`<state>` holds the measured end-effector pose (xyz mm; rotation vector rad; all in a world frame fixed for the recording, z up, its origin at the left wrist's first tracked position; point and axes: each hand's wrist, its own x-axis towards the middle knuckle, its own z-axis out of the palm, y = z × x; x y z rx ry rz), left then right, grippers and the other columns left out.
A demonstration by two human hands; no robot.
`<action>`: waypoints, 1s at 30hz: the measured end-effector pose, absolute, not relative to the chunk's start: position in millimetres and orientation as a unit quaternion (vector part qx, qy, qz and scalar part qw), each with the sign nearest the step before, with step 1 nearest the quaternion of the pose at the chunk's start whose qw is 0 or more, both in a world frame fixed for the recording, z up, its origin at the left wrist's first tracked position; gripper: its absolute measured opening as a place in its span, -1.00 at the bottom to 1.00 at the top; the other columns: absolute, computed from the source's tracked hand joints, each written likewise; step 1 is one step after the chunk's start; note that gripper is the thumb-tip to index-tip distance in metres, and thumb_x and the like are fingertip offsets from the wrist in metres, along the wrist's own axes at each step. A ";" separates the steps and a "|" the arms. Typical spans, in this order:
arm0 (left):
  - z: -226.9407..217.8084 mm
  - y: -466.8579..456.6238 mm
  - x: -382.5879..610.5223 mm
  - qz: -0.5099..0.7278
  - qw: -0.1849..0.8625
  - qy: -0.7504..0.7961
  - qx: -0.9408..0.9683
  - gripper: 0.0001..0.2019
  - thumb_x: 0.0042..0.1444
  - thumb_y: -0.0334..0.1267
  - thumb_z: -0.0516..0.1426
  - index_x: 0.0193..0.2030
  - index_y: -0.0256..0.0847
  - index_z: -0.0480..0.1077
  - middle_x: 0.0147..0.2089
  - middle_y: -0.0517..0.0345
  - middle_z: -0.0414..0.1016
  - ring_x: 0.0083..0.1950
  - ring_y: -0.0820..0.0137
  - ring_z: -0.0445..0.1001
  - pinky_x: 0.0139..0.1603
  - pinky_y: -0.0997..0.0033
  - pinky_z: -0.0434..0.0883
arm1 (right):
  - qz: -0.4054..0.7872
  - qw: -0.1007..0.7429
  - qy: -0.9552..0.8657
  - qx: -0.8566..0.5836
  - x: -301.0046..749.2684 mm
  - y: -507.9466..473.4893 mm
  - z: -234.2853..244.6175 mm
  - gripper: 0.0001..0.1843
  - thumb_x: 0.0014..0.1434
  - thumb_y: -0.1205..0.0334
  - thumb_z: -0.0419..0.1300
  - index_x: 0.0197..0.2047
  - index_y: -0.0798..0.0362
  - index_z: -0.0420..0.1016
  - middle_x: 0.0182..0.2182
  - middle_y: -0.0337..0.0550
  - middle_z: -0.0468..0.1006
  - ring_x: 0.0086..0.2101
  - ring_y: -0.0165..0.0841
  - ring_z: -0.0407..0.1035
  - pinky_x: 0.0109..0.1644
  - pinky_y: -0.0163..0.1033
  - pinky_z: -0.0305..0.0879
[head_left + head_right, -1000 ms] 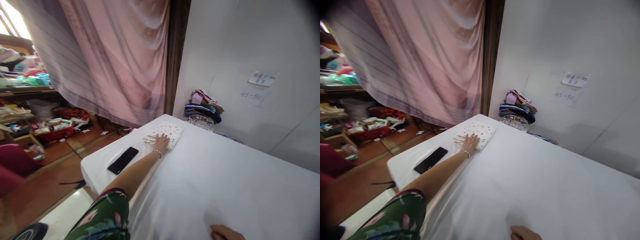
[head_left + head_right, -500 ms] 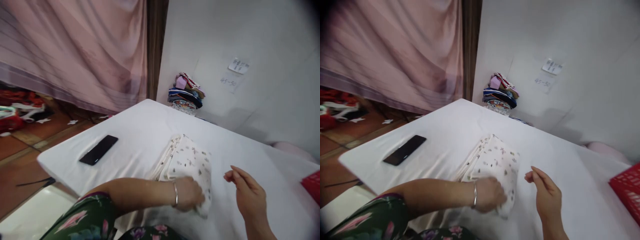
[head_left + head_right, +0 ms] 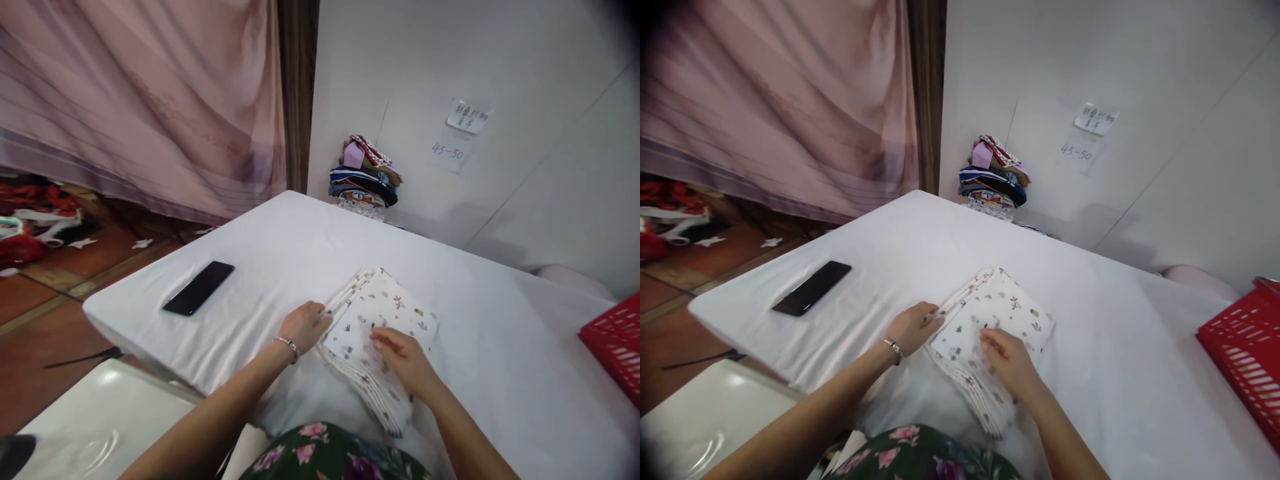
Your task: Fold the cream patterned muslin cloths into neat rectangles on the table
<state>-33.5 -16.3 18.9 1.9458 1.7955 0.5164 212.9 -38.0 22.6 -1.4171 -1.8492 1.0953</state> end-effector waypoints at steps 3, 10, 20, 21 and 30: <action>6.3 -23.0 -31.7 0.194 0.250 0.661 0.680 -0.69 0.08 -0.08 0.01 -0.13 -0.16 0.40 -0.12 0.04 0.46 -0.12 0.26 0.41 -0.12 0.31 0.29 | 0.370 0.246 -0.721 -0.532 194.1 -28.5 25.1 -0.56 0.11 0.07 0.06 0.06 -0.02 0.39 -0.12 -0.10 0.50 -0.30 -0.30 0.40 -0.18 -0.15 0.35; 6.0 -21.4 3.5 0.427 0.514 0.564 0.485 -0.69 -0.08 -0.05 0.14 -0.26 -0.22 0.37 -0.50 0.26 0.33 -0.43 0.46 0.33 -0.39 0.46 0.26 | 0.312 0.185 -0.752 -0.550 168.1 -33.7 35.2 -0.25 0.05 -0.09 0.11 0.27 -0.04 0.07 0.01 -0.03 0.41 -0.11 -0.17 0.34 -0.06 -0.10 0.24; 8.5 -31.8 22.4 0.505 0.617 0.499 0.340 -0.57 -0.27 -0.08 0.26 -0.24 -0.22 0.36 -0.55 0.37 0.23 -0.61 0.62 0.16 -0.62 0.58 0.08 | 0.338 0.296 -0.720 -0.529 174.4 -53.2 10.2 -0.39 0.01 0.09 0.16 0.15 0.07 0.28 -0.04 -0.02 0.44 -0.07 -0.18 0.29 0.04 -0.10 0.17; 8.9 -31.1 19.0 0.510 0.617 0.498 0.334 -0.57 -0.28 -0.08 0.27 -0.24 -0.23 0.37 -0.55 0.36 0.25 -0.60 0.61 0.18 -0.61 0.58 0.10 | 0.366 0.322 -0.689 -0.536 176.2 -52.7 7.6 -0.47 0.03 0.10 0.14 0.09 0.06 0.35 -0.11 -0.06 0.48 -0.14 -0.20 0.33 -0.01 -0.11 0.21; 9.9 -24.0 -34.6 0.555 0.514 0.557 0.343 -0.66 -0.28 -0.08 0.26 -0.37 -0.25 0.43 -0.49 0.22 0.43 -0.48 0.49 0.33 -0.43 0.49 0.26 | 0.472 0.645 -0.304 -0.518 255.6 -52.2 33.9 -0.51 -0.17 0.25 0.25 -0.07 -0.01 0.43 -0.30 -0.24 0.54 -0.36 -0.33 0.41 -0.29 -0.24 0.32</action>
